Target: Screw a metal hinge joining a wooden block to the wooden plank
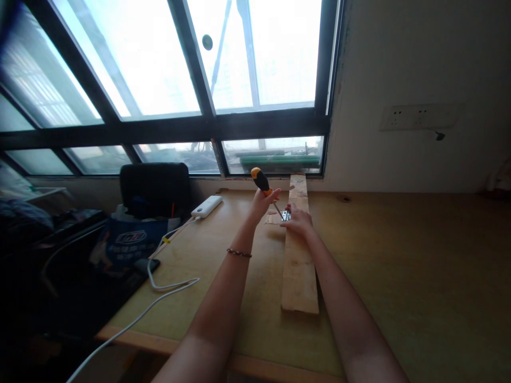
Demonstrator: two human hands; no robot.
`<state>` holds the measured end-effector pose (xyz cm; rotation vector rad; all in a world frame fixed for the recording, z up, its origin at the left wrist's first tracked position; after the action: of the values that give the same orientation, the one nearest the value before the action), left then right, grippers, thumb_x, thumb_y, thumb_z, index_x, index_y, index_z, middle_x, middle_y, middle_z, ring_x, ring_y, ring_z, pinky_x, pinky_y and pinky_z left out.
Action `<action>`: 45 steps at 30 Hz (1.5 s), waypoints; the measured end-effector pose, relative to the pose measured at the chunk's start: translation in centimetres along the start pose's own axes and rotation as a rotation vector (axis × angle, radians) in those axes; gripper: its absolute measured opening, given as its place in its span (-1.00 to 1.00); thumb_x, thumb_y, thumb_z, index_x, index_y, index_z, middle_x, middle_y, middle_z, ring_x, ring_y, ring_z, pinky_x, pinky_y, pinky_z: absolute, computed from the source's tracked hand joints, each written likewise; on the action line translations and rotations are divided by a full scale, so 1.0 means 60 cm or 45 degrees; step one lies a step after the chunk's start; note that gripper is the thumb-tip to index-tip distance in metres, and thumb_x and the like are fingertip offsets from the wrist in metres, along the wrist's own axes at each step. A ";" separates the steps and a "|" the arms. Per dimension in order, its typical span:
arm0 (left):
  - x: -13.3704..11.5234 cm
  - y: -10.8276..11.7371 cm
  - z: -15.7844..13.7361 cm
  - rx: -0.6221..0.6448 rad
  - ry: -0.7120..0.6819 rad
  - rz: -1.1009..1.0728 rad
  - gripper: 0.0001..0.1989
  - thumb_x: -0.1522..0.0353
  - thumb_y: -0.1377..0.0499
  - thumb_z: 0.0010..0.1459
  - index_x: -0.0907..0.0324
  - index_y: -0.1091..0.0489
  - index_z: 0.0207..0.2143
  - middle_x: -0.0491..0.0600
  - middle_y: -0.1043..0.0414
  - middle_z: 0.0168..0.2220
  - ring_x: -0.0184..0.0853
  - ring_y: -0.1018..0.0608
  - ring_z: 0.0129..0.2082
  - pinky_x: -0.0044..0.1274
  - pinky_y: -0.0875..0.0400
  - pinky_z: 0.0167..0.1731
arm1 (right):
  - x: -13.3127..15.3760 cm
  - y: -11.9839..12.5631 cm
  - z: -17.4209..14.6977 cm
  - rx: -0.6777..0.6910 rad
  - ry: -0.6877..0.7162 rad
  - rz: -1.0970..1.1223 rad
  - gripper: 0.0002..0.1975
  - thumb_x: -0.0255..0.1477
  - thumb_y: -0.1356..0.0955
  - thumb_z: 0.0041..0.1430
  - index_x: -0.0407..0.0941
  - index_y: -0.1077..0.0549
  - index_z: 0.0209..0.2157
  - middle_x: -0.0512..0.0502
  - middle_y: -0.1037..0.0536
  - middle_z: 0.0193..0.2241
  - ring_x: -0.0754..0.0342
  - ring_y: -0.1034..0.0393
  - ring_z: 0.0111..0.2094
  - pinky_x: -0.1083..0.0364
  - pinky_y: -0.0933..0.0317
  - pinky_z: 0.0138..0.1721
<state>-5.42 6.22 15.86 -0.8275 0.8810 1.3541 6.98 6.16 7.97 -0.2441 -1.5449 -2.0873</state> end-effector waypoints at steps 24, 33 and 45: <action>-0.042 -0.016 -0.014 0.004 -0.184 -0.066 -0.40 0.37 -0.34 -0.28 0.16 -0.16 -0.15 -0.06 -0.39 -0.34 -0.34 -0.53 -0.39 -0.50 -0.40 -0.34 | -0.006 0.001 0.005 0.013 -0.050 0.016 -0.41 -0.14 -0.45 -0.32 -0.04 -0.26 -0.21 0.00 -0.50 -0.32 -0.02 -0.39 -0.33 0.13 -0.11 -0.45; -0.041 -0.030 -0.011 0.081 -0.253 0.129 -0.74 0.38 -0.26 -0.16 0.21 -0.32 -0.35 -0.04 -0.43 -0.37 -0.36 -0.50 -0.35 -0.51 -0.38 -0.30 | -0.004 0.003 0.000 0.010 -0.059 -0.017 -0.43 -0.13 -0.44 -0.28 -0.03 -0.24 -0.21 0.01 -0.49 -0.36 0.01 -0.38 -0.39 0.15 -0.04 -0.50; -0.057 0.027 -0.024 -0.258 -0.222 0.530 -0.61 0.23 -0.34 -0.32 0.17 -0.29 -0.43 -0.12 -0.37 -0.49 -0.41 -0.42 -0.48 -0.59 -0.27 -0.47 | -0.006 -0.002 0.005 0.031 -0.063 0.002 -0.41 -0.17 -0.46 -0.32 -0.03 -0.25 -0.21 0.01 -0.49 -0.31 0.01 -0.38 -0.33 0.15 -0.08 -0.45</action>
<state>-7.14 3.50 18.27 -0.6872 0.8145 1.8751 7.16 6.57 7.82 -0.2895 -1.5976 -2.0745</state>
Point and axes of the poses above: each hand's wrist, its own z-axis towards the middle knuckle, its own y-axis out of the back of the hand, x = y × z, the point moved 10 cm from there along z, towards the middle knuckle
